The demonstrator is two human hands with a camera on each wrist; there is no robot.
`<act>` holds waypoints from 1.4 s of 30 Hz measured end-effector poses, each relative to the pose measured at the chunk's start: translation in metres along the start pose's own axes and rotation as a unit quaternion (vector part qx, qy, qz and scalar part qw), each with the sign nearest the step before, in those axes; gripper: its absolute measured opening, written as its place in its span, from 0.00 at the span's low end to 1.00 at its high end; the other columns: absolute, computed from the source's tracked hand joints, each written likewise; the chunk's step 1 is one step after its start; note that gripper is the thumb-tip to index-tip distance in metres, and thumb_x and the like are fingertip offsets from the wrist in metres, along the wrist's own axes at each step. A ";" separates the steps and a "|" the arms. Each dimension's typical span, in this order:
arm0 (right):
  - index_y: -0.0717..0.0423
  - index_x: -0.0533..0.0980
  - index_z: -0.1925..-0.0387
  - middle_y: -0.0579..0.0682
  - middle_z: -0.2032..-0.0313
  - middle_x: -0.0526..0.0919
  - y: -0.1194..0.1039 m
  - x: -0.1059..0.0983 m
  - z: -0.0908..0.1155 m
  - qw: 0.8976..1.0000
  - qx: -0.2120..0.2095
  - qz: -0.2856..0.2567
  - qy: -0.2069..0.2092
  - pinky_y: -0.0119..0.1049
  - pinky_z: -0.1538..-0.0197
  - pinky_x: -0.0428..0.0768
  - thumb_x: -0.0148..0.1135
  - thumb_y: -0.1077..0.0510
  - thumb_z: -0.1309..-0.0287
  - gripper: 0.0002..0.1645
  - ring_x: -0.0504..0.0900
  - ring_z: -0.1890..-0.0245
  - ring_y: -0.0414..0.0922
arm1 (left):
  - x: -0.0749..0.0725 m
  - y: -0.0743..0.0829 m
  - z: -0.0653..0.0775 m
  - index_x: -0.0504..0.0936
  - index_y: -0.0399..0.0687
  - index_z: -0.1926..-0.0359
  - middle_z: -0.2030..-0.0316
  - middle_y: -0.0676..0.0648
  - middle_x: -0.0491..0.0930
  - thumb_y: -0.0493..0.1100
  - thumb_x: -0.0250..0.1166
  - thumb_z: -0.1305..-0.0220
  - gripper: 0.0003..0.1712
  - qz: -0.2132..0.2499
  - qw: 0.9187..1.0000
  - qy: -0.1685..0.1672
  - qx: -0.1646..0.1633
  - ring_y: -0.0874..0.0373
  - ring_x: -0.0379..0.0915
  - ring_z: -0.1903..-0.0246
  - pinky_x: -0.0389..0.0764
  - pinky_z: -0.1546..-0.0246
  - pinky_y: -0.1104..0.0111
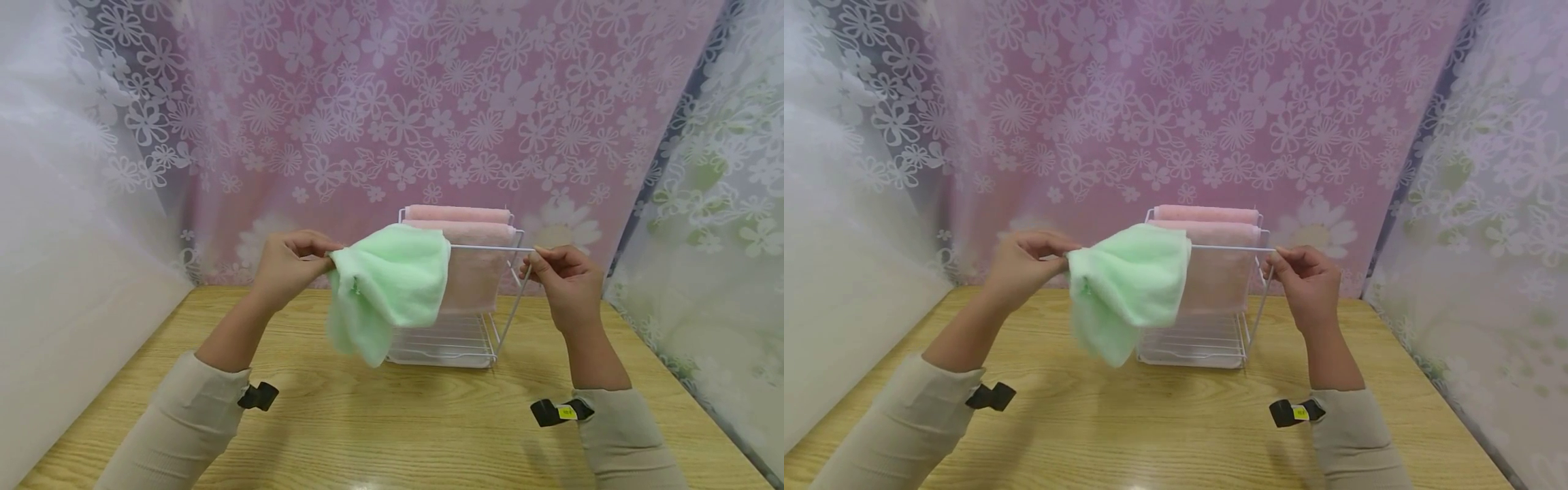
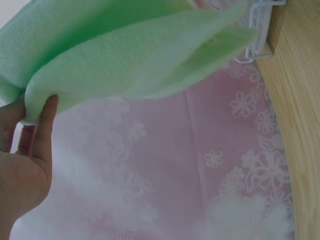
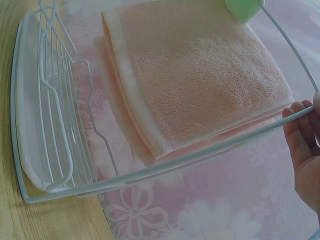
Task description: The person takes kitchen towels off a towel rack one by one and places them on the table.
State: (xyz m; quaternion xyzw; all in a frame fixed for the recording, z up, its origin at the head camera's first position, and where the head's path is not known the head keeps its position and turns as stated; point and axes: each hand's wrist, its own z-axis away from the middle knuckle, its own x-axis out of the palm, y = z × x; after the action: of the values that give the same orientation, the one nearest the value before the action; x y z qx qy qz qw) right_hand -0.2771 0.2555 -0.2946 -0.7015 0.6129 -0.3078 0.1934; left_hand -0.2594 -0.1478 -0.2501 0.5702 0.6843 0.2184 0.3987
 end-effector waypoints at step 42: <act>0.82 0.75 0.62 0.57 0.70 0.85 0.004 -0.002 -0.001 0.999 0.000 -0.036 -0.005 0.34 0.64 0.84 0.58 0.78 0.42 0.06 0.85 0.72 0.48 | -0.045 -0.037 0.021 0.88 0.36 0.64 0.69 0.55 0.83 0.27 0.65 0.42 0.07 0.053 0.987 0.136 -0.061 0.64 0.80 0.71 0.83 0.67 0.73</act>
State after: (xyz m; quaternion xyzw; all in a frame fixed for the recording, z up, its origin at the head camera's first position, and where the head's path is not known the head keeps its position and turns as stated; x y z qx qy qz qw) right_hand -0.2808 0.2571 -0.2968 -0.7249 0.5861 -0.3111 0.1853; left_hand -0.2640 -0.2036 -0.2773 0.5450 0.6864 0.3561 0.3240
